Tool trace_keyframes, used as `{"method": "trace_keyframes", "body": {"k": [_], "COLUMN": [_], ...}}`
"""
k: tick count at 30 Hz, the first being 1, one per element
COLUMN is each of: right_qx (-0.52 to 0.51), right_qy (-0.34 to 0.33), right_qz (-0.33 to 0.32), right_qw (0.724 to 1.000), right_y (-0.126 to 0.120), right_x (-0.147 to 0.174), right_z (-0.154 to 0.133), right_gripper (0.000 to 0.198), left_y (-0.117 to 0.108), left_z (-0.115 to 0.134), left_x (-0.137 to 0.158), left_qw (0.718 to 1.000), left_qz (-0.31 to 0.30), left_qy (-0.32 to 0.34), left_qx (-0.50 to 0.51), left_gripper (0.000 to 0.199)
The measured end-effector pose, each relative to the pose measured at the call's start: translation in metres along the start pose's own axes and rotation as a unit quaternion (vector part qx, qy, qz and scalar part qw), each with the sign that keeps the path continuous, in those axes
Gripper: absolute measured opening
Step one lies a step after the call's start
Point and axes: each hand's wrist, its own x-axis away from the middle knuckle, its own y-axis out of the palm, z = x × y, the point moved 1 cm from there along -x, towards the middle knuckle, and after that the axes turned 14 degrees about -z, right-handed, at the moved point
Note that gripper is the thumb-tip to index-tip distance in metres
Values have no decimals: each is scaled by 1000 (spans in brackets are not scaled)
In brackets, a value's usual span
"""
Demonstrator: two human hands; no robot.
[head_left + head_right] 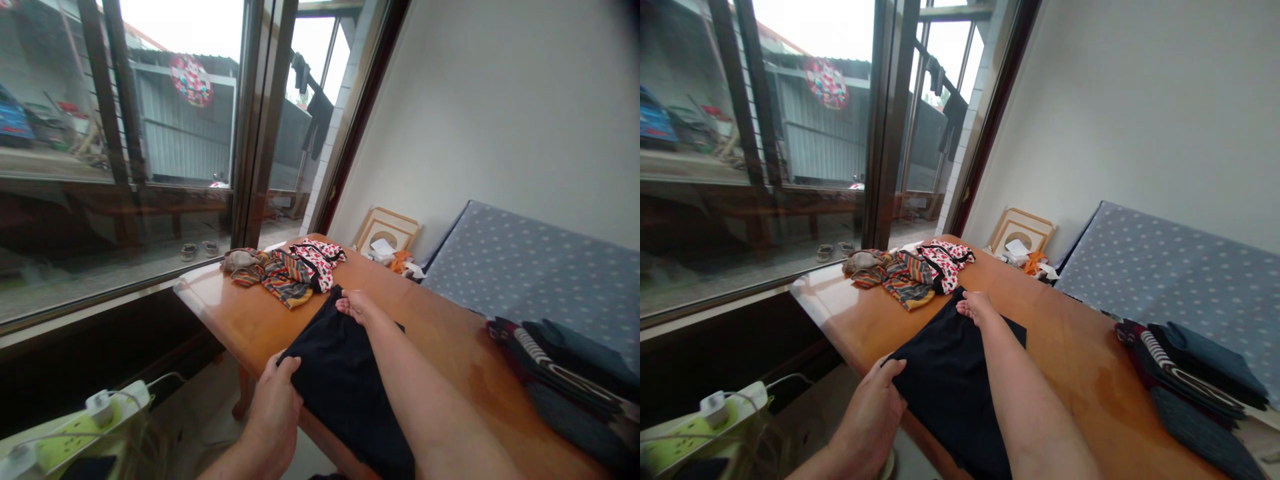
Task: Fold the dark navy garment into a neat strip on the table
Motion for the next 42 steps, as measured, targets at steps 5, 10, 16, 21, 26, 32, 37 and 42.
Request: {"method": "trace_keyframes", "body": {"k": [5,10,16,21,26,32,37,42], "right_qx": [47,146,290,403,496,556,572,524], "right_qy": [-35,-65,-161,-199,-179,-163,-143,-159], "right_qz": [18,33,32,10,-3,-19,-20,18], "right_qw": [998,987,943,893,850,815,808,836], "right_y": [-8,-9,1,14,20,20,20,20], "right_x": [11,24,28,30,32,29,25,20], "right_z": [5,17,11,1,5,3,0,4], "right_gripper": [9,10,23,38,17,35,14,12], "left_y": [-3,-9,-9,-12,-28,-30,-23,-23], "left_z": [9,22,39,43,42,38,36,37], "left_x": [-7,-12,-21,-39,-58,-57,-47,-46], "left_qw": [999,998,981,962,915,771,669,643], "left_qz": [-23,-44,-64,-82,-53,-90,-86,-85], "left_qy": [-14,-44,-11,56,132,126,132,130], "left_qx": [19,-24,-182,-254,-377,-617,-726,-750], "left_gripper": [30,39,39,32,35,36,39,40]}}
